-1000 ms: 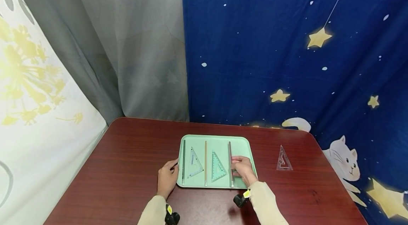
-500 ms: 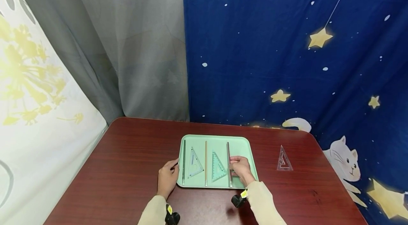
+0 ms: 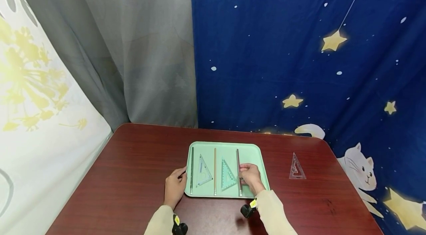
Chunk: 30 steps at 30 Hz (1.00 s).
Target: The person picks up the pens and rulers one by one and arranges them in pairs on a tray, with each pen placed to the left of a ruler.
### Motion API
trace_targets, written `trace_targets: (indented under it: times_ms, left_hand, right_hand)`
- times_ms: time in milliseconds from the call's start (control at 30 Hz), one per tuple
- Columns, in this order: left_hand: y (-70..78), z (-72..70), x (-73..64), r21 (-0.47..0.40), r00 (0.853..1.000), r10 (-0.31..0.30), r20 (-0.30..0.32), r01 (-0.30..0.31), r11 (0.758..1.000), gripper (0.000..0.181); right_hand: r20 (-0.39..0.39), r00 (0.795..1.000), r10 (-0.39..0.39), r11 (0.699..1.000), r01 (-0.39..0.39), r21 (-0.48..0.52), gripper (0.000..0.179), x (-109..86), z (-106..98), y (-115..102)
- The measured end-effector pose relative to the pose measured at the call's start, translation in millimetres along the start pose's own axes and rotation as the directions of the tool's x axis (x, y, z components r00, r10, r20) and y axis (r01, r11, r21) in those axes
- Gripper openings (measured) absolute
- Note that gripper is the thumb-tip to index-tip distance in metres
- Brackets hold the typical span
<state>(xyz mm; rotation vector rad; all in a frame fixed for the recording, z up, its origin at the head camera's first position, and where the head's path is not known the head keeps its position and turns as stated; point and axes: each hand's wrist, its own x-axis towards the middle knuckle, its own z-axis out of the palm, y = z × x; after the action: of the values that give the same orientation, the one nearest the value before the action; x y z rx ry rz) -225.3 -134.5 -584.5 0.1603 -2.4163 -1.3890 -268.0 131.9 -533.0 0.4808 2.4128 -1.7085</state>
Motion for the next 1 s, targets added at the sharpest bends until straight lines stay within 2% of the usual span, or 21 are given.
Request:
trace_targets:
  times_ms: [200,1000]
  left_hand:
    - [-0.7,0.7,-0.7,-0.001,1.000,0.004,-0.005,-0.004,1.000,0.028]
    - [4.0,-1.5,-1.0,0.006,1.000,-0.007,-0.003,0.007,1.000,0.028]
  right_hand:
    - [-0.022,0.999,-0.031,0.999,0.030,-0.042,0.037,0.8,1.8,2.8]
    - [-0.047,0.998,-0.030,0.997,0.026,-0.070,0.030,2.2,3.7,1.2]
